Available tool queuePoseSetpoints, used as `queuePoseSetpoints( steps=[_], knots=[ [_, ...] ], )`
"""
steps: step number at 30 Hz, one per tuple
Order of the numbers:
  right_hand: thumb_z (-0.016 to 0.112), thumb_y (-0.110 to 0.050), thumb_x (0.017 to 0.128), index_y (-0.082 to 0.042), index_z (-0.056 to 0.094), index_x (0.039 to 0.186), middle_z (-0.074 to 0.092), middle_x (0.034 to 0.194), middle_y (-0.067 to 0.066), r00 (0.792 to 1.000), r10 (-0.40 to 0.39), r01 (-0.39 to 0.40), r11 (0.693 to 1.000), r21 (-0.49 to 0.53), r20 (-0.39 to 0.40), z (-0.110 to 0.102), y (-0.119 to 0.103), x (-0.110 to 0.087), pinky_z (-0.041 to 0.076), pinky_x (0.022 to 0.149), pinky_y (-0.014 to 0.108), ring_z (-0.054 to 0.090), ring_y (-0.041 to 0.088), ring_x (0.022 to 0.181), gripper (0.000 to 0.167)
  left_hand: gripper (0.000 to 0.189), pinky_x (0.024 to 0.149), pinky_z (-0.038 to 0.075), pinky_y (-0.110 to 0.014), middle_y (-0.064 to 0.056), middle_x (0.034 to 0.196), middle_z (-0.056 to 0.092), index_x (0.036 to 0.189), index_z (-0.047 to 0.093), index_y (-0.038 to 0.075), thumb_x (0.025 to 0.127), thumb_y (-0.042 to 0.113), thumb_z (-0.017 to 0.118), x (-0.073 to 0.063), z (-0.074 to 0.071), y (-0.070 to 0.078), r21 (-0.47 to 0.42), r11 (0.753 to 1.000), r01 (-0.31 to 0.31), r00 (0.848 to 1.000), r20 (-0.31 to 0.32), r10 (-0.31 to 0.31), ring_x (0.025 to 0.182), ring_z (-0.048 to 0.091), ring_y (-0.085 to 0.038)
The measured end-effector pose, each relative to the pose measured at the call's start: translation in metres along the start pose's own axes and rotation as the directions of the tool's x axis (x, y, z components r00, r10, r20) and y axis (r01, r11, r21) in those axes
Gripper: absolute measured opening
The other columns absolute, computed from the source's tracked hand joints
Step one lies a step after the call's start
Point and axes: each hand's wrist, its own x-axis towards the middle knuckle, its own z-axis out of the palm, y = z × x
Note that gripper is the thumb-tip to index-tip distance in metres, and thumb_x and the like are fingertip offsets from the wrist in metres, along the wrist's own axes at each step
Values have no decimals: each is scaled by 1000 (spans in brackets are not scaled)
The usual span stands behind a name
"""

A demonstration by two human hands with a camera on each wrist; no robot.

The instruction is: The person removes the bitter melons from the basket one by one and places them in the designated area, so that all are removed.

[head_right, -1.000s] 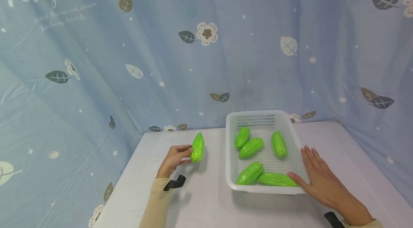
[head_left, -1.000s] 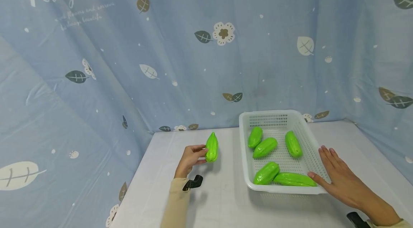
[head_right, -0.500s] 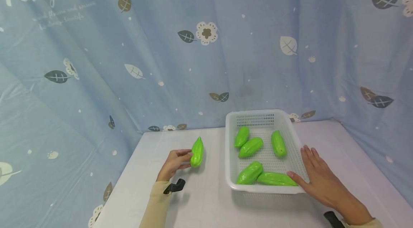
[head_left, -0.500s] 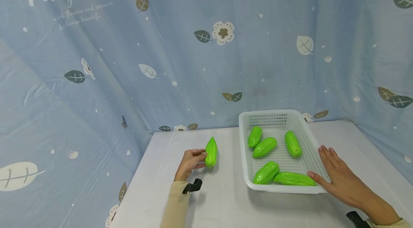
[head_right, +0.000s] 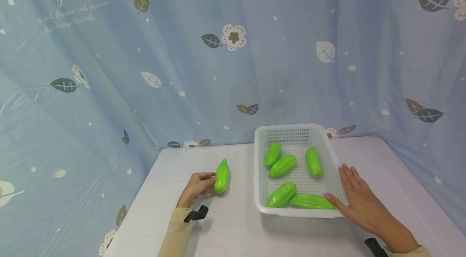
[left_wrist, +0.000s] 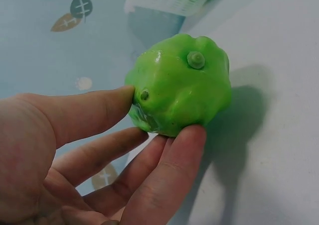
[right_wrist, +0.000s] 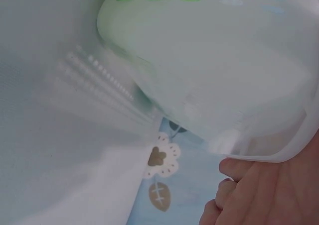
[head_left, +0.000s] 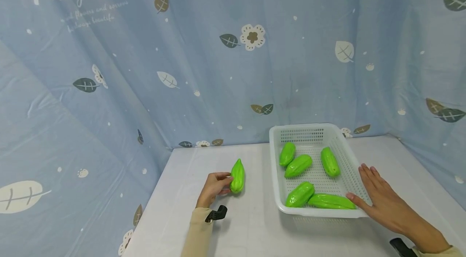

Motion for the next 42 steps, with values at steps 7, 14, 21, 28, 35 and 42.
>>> queuePoseSetpoints(
  steps=[7,14,21,28,35,42],
  knots=[
    [51,-51,106,9,-4,162,-6,169,34,1000,7,-8,1000,14,14,0,0,1,-30,122,45,-21,46,157,99,43,82,65,-39,-21,118,69,134,64,-9,98,15,71,0,-2,-5,-12,1000,-3,1000,-1,3,89,73,-14],
    [52,-52,105,8,-4,162,-7,169,34,999,24,-25,999,29,25,1,0,1,-31,121,47,-20,48,157,99,42,78,65,-34,-21,116,70,134,62,-11,99,11,69,0,-2,-9,-11,1000,6,1000,7,-6,88,72,-14],
    [52,-51,105,8,-4,162,-6,169,35,1000,23,-24,999,32,19,1,0,0,-29,122,49,-18,49,157,99,42,79,65,-34,-20,116,70,135,62,-10,99,12,69,1,-2,-9,-26,1000,14,1000,7,-14,87,71,-13],
    [53,-51,105,7,-4,162,-5,169,35,1000,24,-25,999,34,10,1,-1,0,-27,122,53,-18,49,157,100,44,82,65,-41,-22,120,68,136,61,-10,100,15,68,0,-2,-9,-3,1000,14,1000,5,-14,92,73,-16],
    [53,-52,104,8,-5,162,-5,168,36,999,31,-31,999,33,15,-1,-2,1,-30,120,50,-18,50,157,101,45,82,65,-39,-23,124,68,136,61,-8,100,18,68,2,-3,-10,-2,1000,24,1000,-1,-24,93,73,-16],
    [53,-51,105,9,-4,162,-5,168,36,999,27,-28,999,40,19,-2,-1,2,-25,123,56,-17,51,156,100,47,82,65,-36,-23,128,67,137,62,-6,100,23,68,1,-5,-10,12,999,35,999,-20,-35,98,71,-19]
  ],
)
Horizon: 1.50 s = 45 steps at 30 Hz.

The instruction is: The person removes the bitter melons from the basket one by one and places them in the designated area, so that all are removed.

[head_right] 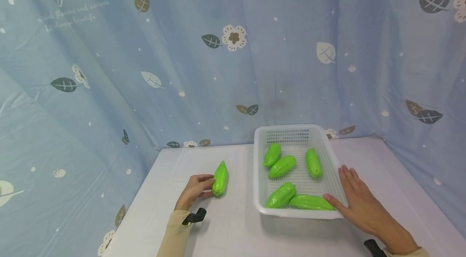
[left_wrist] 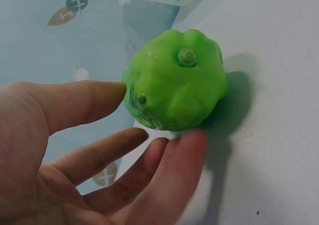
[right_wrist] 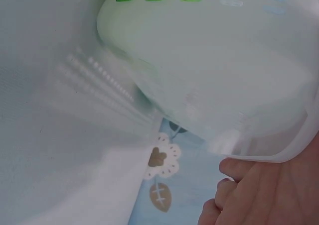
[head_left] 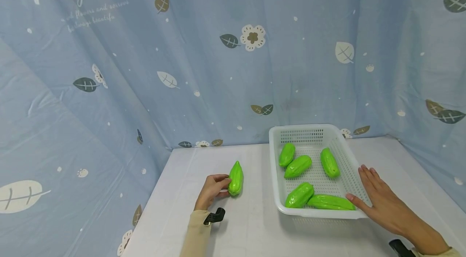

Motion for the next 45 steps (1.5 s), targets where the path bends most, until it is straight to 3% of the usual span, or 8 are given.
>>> queuePoseSetpoints(
  steps=[6,13,18,23,33,45],
  knots=[
    [53,-50,105,8,-3,162,-5,169,35,1000,-12,12,1000,1,-6,-1,0,-1,-25,123,55,-18,49,157,99,46,80,62,-35,-21,130,66,135,65,-2,101,29,66,-1,-7,3,121,993,0,994,-109,14,102,68,-25],
    [54,-50,104,8,-5,162,-5,169,35,1000,-8,8,1000,5,-8,0,1,0,-25,123,55,-18,50,157,100,43,77,59,-32,-17,121,70,134,67,0,102,28,64,1,-13,4,183,983,-10,984,-175,43,95,68,-24],
    [55,-50,104,8,-4,162,-5,169,36,1000,-6,6,1000,10,-12,0,1,-1,-22,123,60,-17,51,157,101,43,77,60,-31,-16,120,72,134,67,0,102,28,64,3,-15,3,195,981,-5,984,-175,39,95,70,-22],
    [55,-50,104,9,-2,162,-3,168,36,1000,-15,15,1000,3,-21,1,1,-1,-22,124,59,-17,50,157,100,43,86,62,-37,-19,125,70,133,67,-2,102,27,65,1,-16,7,177,984,-36,982,-178,68,101,71,-24],
    [53,-50,105,12,4,161,-4,169,35,998,-52,49,996,-69,-47,2,0,-4,-34,117,36,-22,44,157,97,44,87,62,-34,-19,127,70,134,67,-2,102,28,66,-5,-16,24,171,981,-86,976,-182,118,106,71,-24],
    [54,-53,103,13,8,160,-12,170,28,995,-68,59,988,-140,-66,1,-2,-4,-36,114,28,-32,30,156,99,43,91,62,-35,-19,127,72,133,68,0,101,28,67,-13,-7,47,139,976,-166,971,-149,186,105,72,-22]
  ],
)
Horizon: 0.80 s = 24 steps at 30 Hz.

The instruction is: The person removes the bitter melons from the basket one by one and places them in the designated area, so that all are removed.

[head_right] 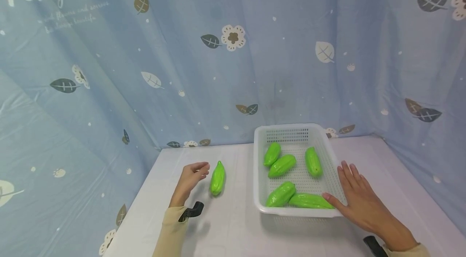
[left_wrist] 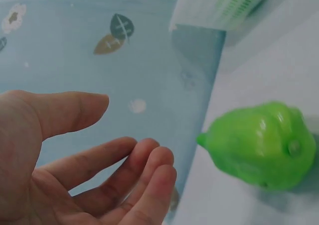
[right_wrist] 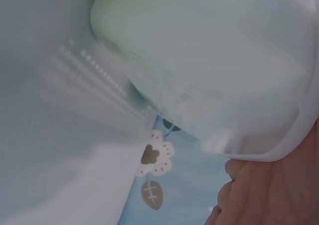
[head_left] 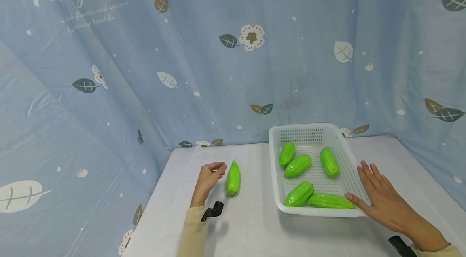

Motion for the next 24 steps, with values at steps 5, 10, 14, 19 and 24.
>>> queuePoseSetpoints(
  steps=[5,10,14,19,24],
  knots=[
    [54,-53,103,13,8,160,-9,170,30,1000,-1,1,1000,2,9,-1,0,0,-36,113,27,-31,31,156,99,40,92,61,-36,-20,127,72,132,69,0,101,27,67,-4,6,14,-20,998,-55,998,18,56,105,72,-24],
    [54,-54,103,13,7,160,-6,170,33,1000,3,-4,1000,5,19,-1,0,1,-36,111,25,-30,32,156,100,41,95,60,-41,-20,125,73,131,70,1,101,28,68,-12,13,29,-42,995,-90,994,54,92,107,71,-32],
    [53,-53,103,13,7,160,-7,170,32,1000,-3,2,1000,9,19,-2,-1,1,-35,110,22,-29,32,157,99,41,97,59,-40,-19,125,74,132,69,1,101,29,68,-20,20,40,-62,992,-111,989,88,117,109,72,-30],
    [53,-52,104,12,6,161,-11,170,30,1000,-10,9,1000,15,22,-3,-1,1,-35,109,20,-30,30,157,98,41,104,56,-43,-16,126,74,132,70,2,101,29,68,-27,31,53,-73,986,-150,980,122,159,115,72,-28],
    [53,-52,104,12,6,161,-10,170,30,1000,-15,15,1000,21,18,-3,0,0,-35,110,21,-29,30,157,97,39,108,52,-49,-13,126,75,131,71,6,101,31,69,-36,41,65,-59,979,-196,967,157,203,121,68,-29]
  ],
)
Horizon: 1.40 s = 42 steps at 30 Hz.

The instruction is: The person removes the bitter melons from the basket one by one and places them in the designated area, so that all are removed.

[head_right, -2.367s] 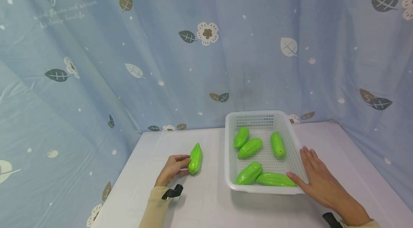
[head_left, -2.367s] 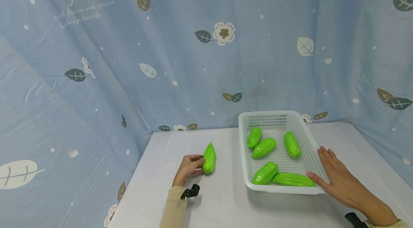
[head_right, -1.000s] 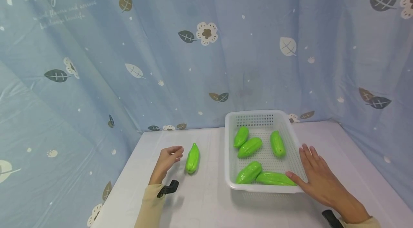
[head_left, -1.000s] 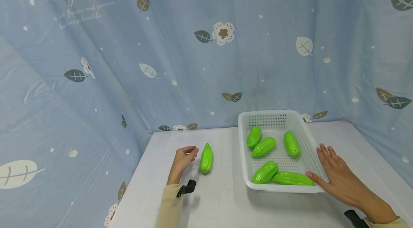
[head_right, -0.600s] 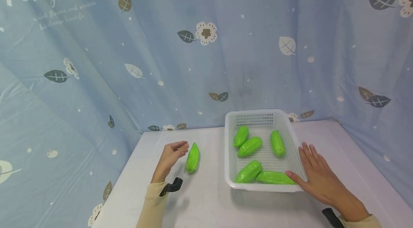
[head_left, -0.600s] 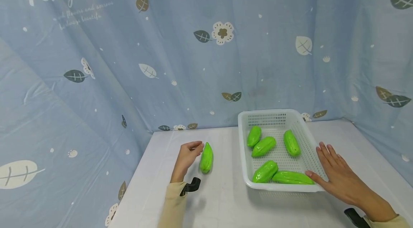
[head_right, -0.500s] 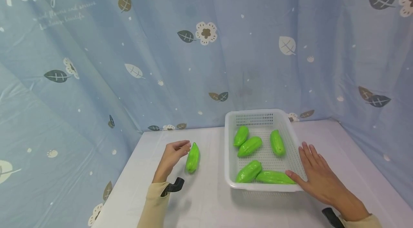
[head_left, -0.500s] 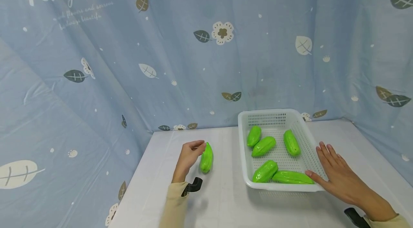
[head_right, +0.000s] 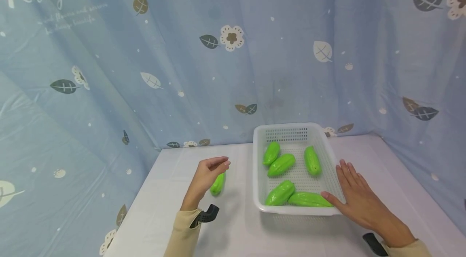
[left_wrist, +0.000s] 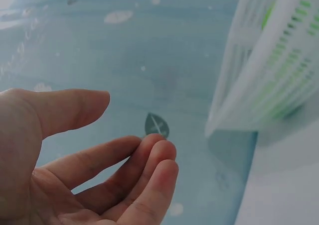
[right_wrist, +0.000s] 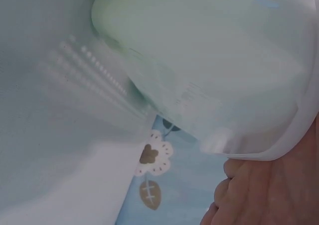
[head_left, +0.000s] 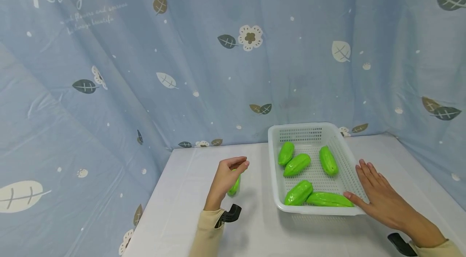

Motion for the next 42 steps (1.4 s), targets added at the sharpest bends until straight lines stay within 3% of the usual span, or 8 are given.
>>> queuePoseSetpoints(
  steps=[10,18,26,31,38,42],
  knots=[
    [52,-53,104,11,4,161,-6,170,32,1000,21,-22,999,24,23,-1,-1,1,-35,113,28,-20,42,159,98,39,98,59,-42,-12,123,76,130,72,6,101,32,68,-10,28,9,84,991,-107,993,65,102,117,70,-29],
    [52,-52,105,11,4,161,-8,170,31,1000,16,-16,1000,25,15,0,1,1,-34,116,32,-23,38,158,97,41,95,61,-38,-14,122,76,130,70,0,101,29,68,-12,49,17,67,986,-150,983,112,142,113,72,-30],
    [52,-52,105,11,6,161,-4,170,32,1000,15,-15,999,31,10,0,1,1,-34,117,33,-19,41,159,96,37,92,60,-26,-11,115,78,125,74,2,99,28,70,-12,70,22,83,986,-147,983,122,136,106,74,-23],
    [52,-51,105,12,6,161,-5,170,32,1000,14,-15,999,38,7,0,0,1,-33,118,34,-21,39,159,96,36,88,59,-22,-10,111,78,123,75,3,98,27,71,-12,82,22,105,984,-142,983,135,127,102,75,-19],
    [53,-51,105,12,6,161,-6,170,33,1000,21,-21,999,48,8,1,1,1,-32,120,39,-19,42,159,97,34,85,58,-19,-10,106,78,123,74,0,97,22,72,-12,98,25,132,974,-185,975,151,165,96,74,-11],
    [52,-52,104,12,5,161,-5,170,33,1000,25,-25,998,51,11,1,1,2,-31,120,41,-18,44,159,97,31,82,57,-17,-9,105,78,119,76,1,96,22,73,-12,107,26,166,970,-176,976,157,150,94,73,-8]
  ],
)
